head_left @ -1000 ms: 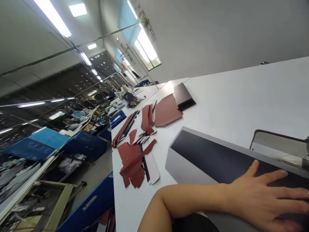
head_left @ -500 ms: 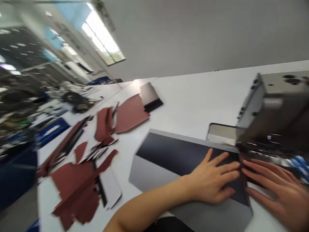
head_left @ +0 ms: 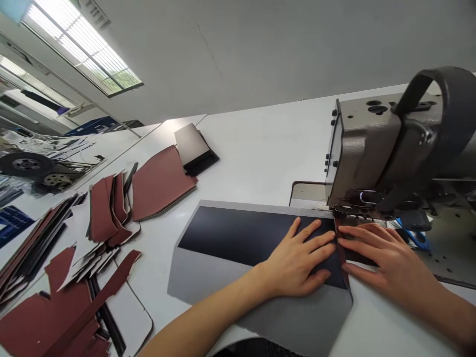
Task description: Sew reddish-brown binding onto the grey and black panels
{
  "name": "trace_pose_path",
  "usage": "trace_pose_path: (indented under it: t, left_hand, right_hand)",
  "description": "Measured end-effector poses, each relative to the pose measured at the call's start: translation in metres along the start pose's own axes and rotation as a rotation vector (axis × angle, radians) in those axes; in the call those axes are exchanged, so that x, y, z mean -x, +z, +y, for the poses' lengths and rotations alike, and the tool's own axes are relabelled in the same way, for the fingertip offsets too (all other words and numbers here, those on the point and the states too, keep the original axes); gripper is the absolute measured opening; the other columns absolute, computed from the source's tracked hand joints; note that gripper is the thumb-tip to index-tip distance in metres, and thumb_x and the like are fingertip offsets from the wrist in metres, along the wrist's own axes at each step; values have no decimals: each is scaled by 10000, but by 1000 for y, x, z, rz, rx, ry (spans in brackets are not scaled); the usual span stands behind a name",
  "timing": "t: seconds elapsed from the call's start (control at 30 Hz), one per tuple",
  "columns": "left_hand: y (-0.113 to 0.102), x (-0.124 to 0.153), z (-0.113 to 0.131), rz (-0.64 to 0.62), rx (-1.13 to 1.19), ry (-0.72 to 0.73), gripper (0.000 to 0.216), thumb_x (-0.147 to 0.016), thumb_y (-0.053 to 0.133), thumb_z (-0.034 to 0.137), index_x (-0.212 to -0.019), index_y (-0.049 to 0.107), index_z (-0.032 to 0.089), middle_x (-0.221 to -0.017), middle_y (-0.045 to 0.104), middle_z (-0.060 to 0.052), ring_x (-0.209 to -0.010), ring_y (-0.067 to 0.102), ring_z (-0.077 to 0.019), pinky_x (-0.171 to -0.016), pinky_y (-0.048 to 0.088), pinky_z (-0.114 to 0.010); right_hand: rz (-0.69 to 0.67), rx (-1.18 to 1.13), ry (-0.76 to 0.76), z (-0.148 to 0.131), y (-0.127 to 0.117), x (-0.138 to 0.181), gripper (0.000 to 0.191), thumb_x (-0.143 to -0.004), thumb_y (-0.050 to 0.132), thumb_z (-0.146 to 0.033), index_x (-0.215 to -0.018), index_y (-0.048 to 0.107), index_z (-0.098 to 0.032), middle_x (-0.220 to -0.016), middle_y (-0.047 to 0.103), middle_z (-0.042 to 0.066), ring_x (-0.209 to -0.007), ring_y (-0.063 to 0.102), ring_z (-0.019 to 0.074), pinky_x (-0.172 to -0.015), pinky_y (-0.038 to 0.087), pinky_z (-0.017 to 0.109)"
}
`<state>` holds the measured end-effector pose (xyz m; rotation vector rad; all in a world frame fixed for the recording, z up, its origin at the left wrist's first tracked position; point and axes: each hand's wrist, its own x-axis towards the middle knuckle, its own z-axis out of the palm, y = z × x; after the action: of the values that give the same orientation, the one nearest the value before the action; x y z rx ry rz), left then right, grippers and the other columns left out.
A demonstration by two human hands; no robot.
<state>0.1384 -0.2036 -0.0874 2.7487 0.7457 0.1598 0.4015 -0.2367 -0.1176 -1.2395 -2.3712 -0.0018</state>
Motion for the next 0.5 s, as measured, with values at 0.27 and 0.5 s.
trace_pose_path:
  t: [0.27,0.5]
  left_hand:
    - [-1,-4,-6,26,0,18,526,-1028,411,456,-1473,467,182,-1628,407,-40,-1559,238,-339,-1253,200,-628]
    - [-3,-17,-18,37,-24,19,506,-1025,432,456,-1444,503,182,-1622,418,-49,-1556,247,-337,-1253,210,-617]
  right_hand:
    - [15,8,24,2,4,-1,394,-1041,435,-557,-1247,663,-310,-1418,609,-32,-1123,643,259,-951,453,488]
    - [24,43,41,4,3,-11,423,-1076,378,-482,-1295,643,-235,-1372,643,2,-1095,651,232,-876,489,403]
